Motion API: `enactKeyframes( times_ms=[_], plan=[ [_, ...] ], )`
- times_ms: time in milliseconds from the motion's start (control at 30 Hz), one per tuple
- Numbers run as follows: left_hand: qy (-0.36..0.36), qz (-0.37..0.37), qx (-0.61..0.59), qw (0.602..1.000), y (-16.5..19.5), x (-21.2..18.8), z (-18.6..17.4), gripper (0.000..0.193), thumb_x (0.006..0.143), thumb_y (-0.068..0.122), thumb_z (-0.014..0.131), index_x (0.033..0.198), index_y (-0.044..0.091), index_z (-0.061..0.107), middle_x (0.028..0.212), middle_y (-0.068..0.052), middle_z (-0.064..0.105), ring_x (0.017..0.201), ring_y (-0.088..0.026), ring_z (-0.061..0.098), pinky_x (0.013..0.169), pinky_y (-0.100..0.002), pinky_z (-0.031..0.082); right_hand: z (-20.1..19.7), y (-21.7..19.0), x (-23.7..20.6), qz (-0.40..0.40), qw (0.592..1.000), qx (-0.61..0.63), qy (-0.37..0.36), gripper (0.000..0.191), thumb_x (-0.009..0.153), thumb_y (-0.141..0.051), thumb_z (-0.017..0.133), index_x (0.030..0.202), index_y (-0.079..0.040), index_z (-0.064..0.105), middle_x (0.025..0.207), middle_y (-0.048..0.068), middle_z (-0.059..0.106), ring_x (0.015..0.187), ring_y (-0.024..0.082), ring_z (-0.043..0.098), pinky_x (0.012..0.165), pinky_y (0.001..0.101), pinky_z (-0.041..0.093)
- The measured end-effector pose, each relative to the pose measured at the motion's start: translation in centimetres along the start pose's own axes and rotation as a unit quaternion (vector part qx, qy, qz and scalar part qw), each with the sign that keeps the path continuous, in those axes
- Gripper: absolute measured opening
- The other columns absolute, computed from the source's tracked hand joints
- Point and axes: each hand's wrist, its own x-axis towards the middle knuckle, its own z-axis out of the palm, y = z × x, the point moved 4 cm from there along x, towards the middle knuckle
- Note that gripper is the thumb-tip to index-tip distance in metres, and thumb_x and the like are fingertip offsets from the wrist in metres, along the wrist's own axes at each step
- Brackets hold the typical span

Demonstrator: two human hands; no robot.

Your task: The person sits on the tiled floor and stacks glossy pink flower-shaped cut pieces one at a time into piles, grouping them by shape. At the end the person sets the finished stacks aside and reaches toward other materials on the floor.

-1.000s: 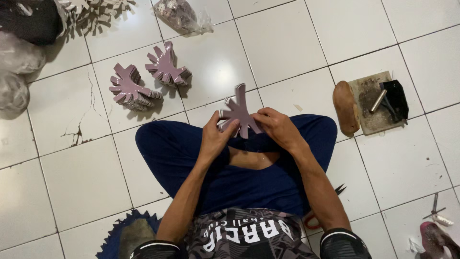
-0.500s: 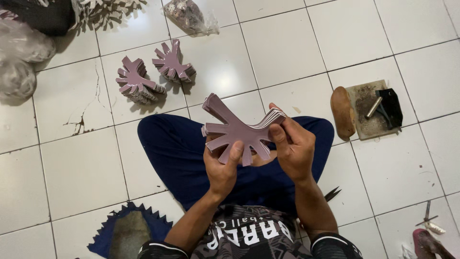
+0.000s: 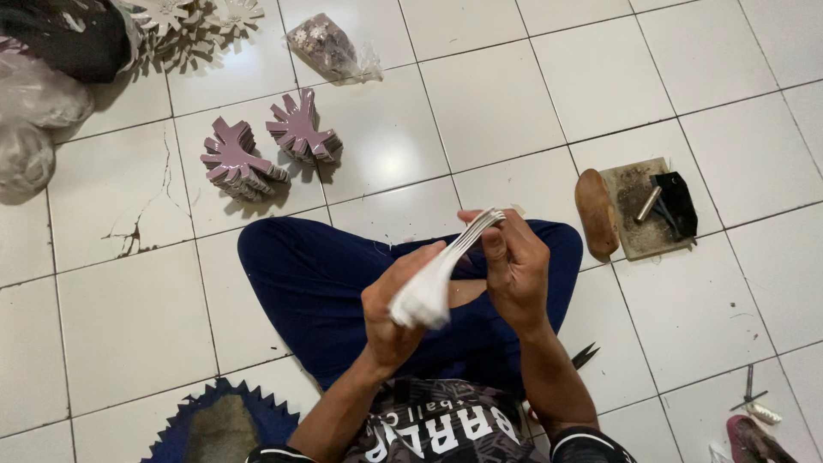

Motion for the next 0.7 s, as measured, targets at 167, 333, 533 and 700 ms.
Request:
enactKeyframes(
  times_ms=[167,333,533,700],
  plan=[
    [-0.056,0.216,0.193,0.955,2.2,0.8,-0.2,0.045,0.084,0.012,0.085,0.127,0.013,0.072,0.134,-0.014,0.063,0.126,-0.033,0.063,0.113,-0.046,0.053,0.1,0.3,0.2,0.011,0.987,0.153,-0.039,0.047,0.107,-0.036,0.065,0.134,0.001,0.062,0.154,0.019,0.053,0.140,0.032,0.059,0.113,0.0408,0.054],
    [-0.068,0.287,0.273,0.916,1.9,0.3,0.1,0.041,0.088,0.007,0.084,0.127,0.018,0.075,0.136,-0.009,0.061,0.127,-0.028,0.062,0.116,-0.051,0.051,0.7,1.1,0.5,0.031,0.949,0.307,-0.072,0.041,0.103,-0.036,0.067,0.124,-0.002,0.065,0.163,0.018,0.042,0.149,0.036,0.048,0.116,0.0529,0.053],
    [-0.058,0.302,0.292,0.905,1.4,0.1,0.1,0.041,0.089,0.010,0.084,0.128,0.020,0.074,0.134,-0.009,0.062,0.124,-0.029,0.063,0.117,-0.050,0.051,0.9,1.9,0.2,0.043,0.925,0.371,-0.065,0.038,0.102,-0.035,0.070,0.122,-0.002,0.065,0.165,0.017,0.040,0.154,0.035,0.043,0.120,0.0525,0.050],
    [-0.072,-0.128,0.012,0.989,-2.4,1.5,-0.9,0.029,0.091,0.017,0.077,0.117,0.004,0.074,0.110,-0.013,0.075,0.100,-0.022,0.071,0.091,-0.036,0.056,0.2,2.8,0.7,0.031,0.975,0.220,-0.018,0.046,0.099,-0.035,0.074,0.127,-0.001,0.063,0.152,0.018,0.054,0.143,0.029,0.053,0.118,0.0426,0.051]
  ],
)
